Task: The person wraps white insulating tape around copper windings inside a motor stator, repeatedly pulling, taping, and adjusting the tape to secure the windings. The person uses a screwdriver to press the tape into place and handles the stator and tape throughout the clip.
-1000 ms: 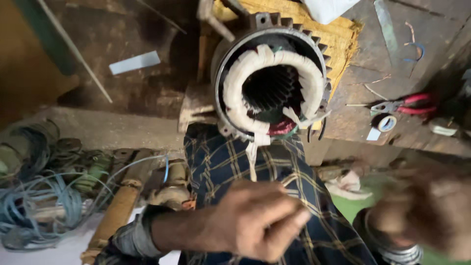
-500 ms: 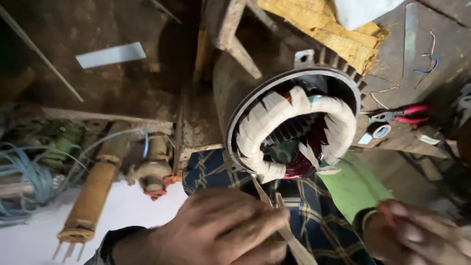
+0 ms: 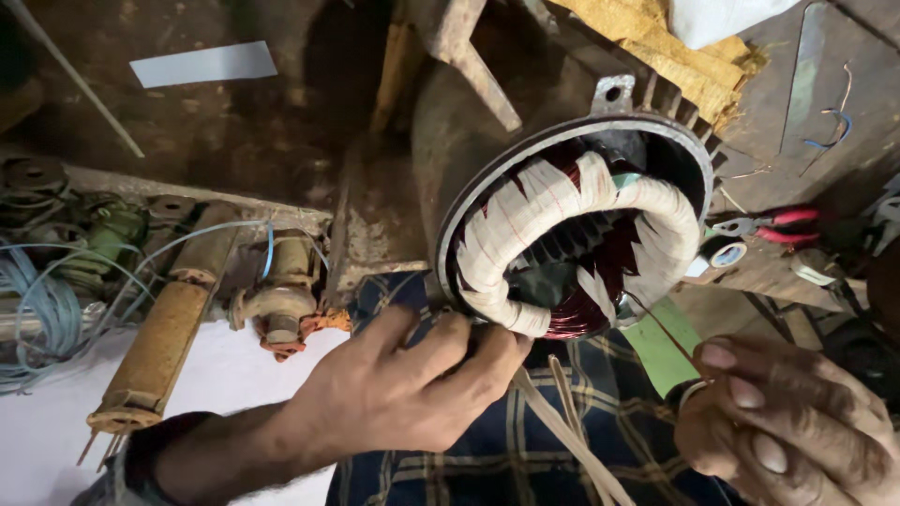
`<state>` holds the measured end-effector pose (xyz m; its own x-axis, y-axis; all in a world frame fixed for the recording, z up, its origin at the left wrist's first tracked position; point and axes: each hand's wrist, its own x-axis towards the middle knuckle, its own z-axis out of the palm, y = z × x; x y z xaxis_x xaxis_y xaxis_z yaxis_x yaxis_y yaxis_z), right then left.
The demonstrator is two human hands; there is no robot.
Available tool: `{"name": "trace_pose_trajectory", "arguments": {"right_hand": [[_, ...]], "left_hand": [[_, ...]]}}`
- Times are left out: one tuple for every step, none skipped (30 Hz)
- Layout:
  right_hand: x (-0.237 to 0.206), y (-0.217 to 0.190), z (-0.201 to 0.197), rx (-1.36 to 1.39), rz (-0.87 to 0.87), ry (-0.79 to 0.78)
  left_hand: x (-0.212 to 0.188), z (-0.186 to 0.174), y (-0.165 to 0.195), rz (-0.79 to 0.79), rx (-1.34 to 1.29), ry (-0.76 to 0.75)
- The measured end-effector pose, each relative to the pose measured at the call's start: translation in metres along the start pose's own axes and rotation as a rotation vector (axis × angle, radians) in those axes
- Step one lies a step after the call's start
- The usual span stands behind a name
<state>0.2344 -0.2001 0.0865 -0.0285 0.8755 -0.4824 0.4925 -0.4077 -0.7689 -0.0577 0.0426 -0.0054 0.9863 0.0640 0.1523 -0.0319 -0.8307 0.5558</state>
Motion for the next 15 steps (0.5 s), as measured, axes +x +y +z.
{"name": "trace_pose_trajectory", "arguments": {"right_hand": [[0.003,0.000,0.002,-0.042,-0.071,0.025],[0.005,0.000,0.005,-0.084,-0.141,0.050],[0.007,0.001,0.005,-0.087,-0.174,0.066],[0.008,0.000,0.007,-0.091,-0.207,0.081],[0.011,0.000,0.008,-0.094,-0.241,0.096],[0.013,-0.001,0.009,-0.028,-0.223,0.105],[0.015,-0.003,0.010,0.037,-0.205,0.114],[0.017,-0.004,0.010,0.103,-0.186,0.122],[0.018,-0.007,0.010,0.102,-0.157,0.126],[0.018,-0.009,0.010,0.101,-0.128,0.128],[0.017,-0.011,0.010,0.102,-0.100,0.128],[0.015,-0.011,0.011,0.245,0.044,0.116],[0.013,-0.010,0.012,0.386,0.185,0.103],[0.009,-0.009,0.013,0.528,0.328,0.090],[0.005,-0.005,0.015,0.422,0.195,0.111]], "left_hand": [[0.002,-0.001,-0.002,0.007,-0.013,-0.013],[0.004,-0.001,-0.005,0.023,-0.020,-0.020],[0.005,-0.001,-0.007,0.039,-0.028,-0.027],[0.007,-0.001,-0.009,0.053,-0.037,-0.034],[0.008,-0.001,-0.011,0.071,-0.036,-0.038],[0.009,-0.002,-0.013,0.090,-0.034,-0.042],[0.011,-0.001,-0.015,0.110,-0.031,-0.044],[0.012,-0.002,-0.016,0.112,-0.040,-0.036],[0.014,-0.001,-0.017,0.112,-0.051,-0.027],[0.015,-0.001,-0.018,0.110,-0.062,-0.019],[0.016,-0.002,-0.019,0.117,-0.061,-0.019],[0.017,-0.001,-0.019,0.124,-0.058,-0.018],[0.017,-0.001,-0.020,0.131,-0.051,-0.017],[0.017,0.000,-0.019,0.140,-0.069,-0.017],[0.017,0.001,-0.019,0.149,-0.087,-0.016]]}}
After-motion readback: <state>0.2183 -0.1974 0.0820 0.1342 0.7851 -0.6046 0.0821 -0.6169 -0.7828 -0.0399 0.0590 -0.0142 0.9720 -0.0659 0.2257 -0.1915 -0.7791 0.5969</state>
